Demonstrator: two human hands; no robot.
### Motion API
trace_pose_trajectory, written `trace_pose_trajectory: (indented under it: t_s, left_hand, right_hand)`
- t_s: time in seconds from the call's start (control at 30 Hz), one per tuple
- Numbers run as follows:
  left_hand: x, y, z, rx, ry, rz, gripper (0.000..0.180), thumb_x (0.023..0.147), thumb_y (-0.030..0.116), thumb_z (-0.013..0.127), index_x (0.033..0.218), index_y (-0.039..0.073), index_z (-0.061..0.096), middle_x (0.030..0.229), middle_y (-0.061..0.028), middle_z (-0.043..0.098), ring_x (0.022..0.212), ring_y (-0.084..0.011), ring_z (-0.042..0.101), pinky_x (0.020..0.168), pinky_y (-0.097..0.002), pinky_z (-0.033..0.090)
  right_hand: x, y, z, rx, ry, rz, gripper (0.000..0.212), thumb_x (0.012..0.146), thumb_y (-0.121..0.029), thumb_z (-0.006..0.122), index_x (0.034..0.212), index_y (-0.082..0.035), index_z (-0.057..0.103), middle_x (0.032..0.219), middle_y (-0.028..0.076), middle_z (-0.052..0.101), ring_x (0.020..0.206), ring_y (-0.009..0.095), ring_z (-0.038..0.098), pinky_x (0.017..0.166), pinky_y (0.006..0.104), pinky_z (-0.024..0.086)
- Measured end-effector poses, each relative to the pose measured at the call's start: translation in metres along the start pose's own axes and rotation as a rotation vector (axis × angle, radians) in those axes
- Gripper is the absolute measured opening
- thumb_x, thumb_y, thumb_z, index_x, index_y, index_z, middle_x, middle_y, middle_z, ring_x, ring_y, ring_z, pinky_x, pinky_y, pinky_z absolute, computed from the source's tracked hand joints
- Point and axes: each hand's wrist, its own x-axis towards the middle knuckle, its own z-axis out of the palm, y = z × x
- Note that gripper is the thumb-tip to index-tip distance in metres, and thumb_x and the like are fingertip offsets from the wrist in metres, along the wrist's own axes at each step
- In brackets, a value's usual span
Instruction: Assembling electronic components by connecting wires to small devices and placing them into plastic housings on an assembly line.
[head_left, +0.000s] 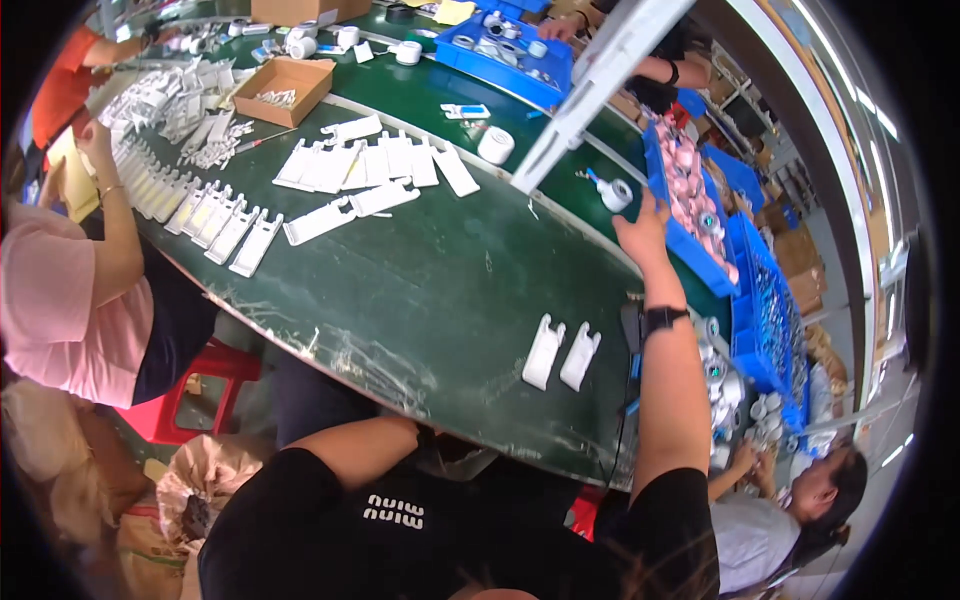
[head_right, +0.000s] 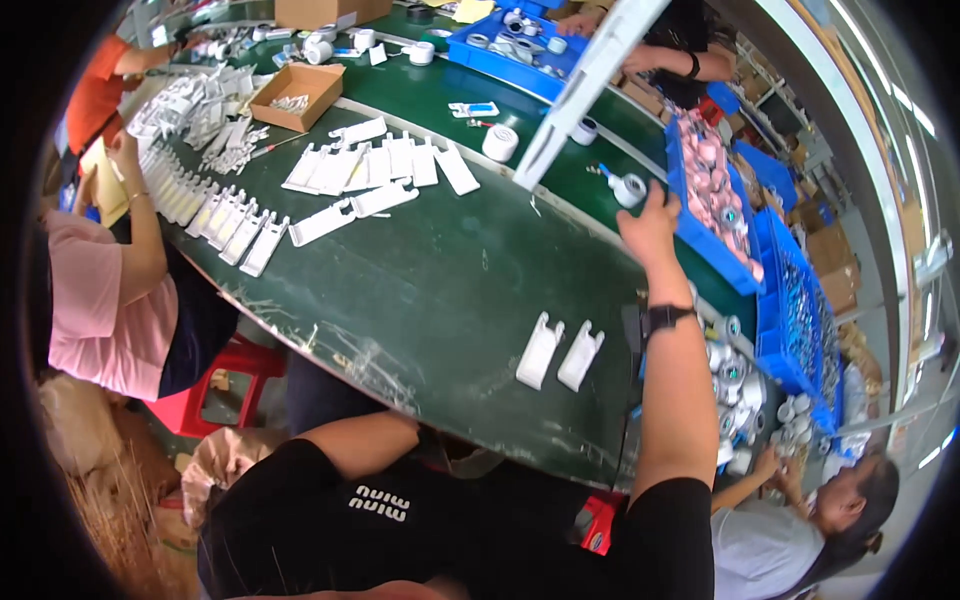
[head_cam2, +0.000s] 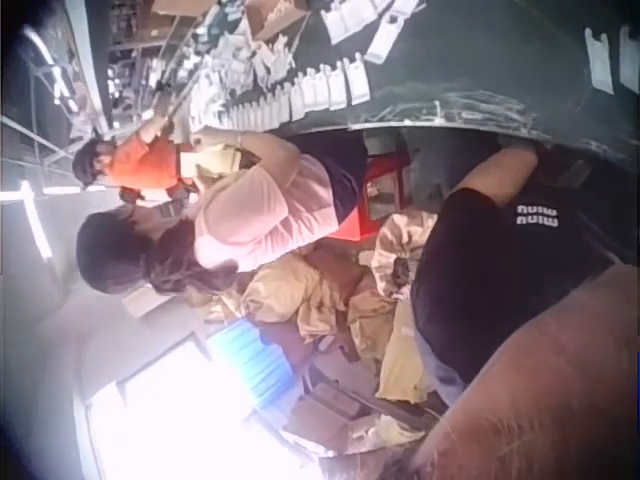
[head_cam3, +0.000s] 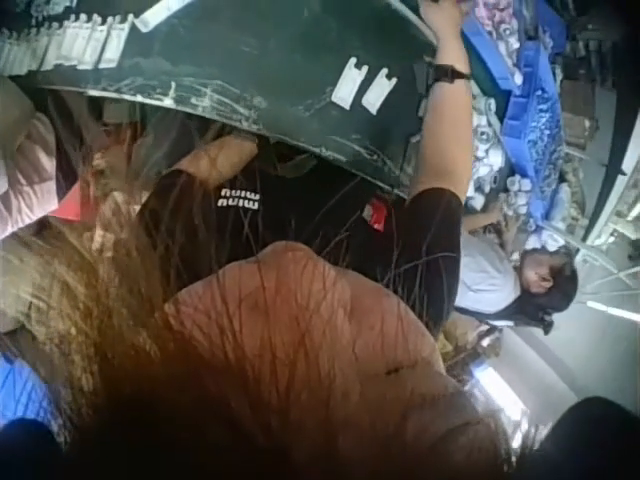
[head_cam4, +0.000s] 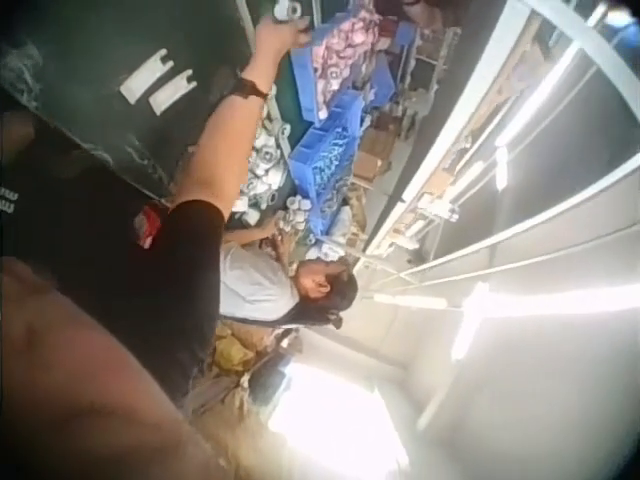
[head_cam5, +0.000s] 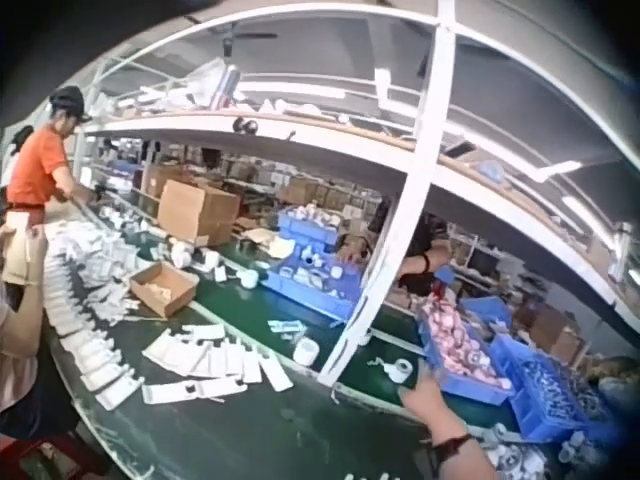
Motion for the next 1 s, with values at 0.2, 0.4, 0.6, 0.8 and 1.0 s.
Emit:
trace_pose_trajectory:
  t_s: [0.2, 0.4, 0.6, 0.8, 1.0]
  left_hand:
    - [0.105, 0.011, 0.022, 0.014, 0.214, -0.037, 0.034, 0.110, 0.029, 0.055, 0.131, 0.004, 0.066, 0.117, -0.0133, 0.075, 0.108, -0.0324, 0.071, 0.095, -0.0426, 0.058]
    - [0.089, -0.022, 0.018, 0.058, 0.322, -0.140, 0.035, 0.109, 0.029, 0.055, 0.132, 0.005, 0.066, 0.119, -0.0138, 0.075, 0.111, -0.0336, 0.070, 0.097, -0.0431, 0.057]
    - [0.095, -0.016, 0.017, 0.079, 0.376, -0.140, 0.035, 0.109, 0.030, 0.055, 0.132, 0.005, 0.066, 0.122, -0.0143, 0.074, 0.113, -0.0349, 0.069, 0.099, -0.0435, 0.056]
    - [0.058, 0.000, 0.028, 0.047, 0.419, -0.151, 0.036, 0.109, 0.030, 0.055, 0.133, 0.006, 0.067, 0.124, -0.0147, 0.074, 0.115, -0.0362, 0.068, 0.100, -0.0439, 0.056]
    - [-0.009, -0.010, 0.021, 0.057, 0.412, -0.122, 0.037, 0.109, 0.030, 0.055, 0.134, 0.006, 0.067, 0.126, -0.0152, 0.073, 0.117, -0.0375, 0.068, 0.102, -0.0444, 0.055]
  right_hand:
    - [0.145, 0.026, 0.100, -0.059, -0.172, 0.134, 0.111, 0.085, -0.069, 0.076, 0.167, -0.006, 0.035, 0.152, 0.038, 0.052, 0.142, 0.051, 0.052, 0.116, 0.0550, 0.046]
    - [0.220, -0.036, 0.173, -0.114, -0.009, -0.378, 0.114, 0.080, -0.069, 0.083, 0.164, -0.004, 0.042, 0.148, 0.040, 0.057, 0.140, 0.055, 0.054, 0.120, 0.0555, 0.042]
    - [0.223, -0.033, 0.153, 0.039, -0.331, -0.184, 0.096, 0.085, -0.061, 0.081, 0.157, -0.006, 0.050, 0.141, 0.032, 0.065, 0.133, 0.048, 0.063, 0.112, 0.0531, 0.051]
    - [0.109, -0.068, 0.013, -0.204, -0.033, -0.193, 0.069, 0.083, -0.047, 0.086, 0.135, -0.008, 0.064, 0.114, 0.023, 0.078, 0.107, 0.043, 0.075, 0.091, 0.0520, 0.060]
    - [0.027, -0.060, -0.119, -0.164, 0.123, -0.278, 0.072, 0.082, -0.049, 0.089, 0.134, -0.005, 0.066, 0.108, 0.023, 0.079, 0.101, 0.044, 0.076, 0.088, 0.0516, 0.060]
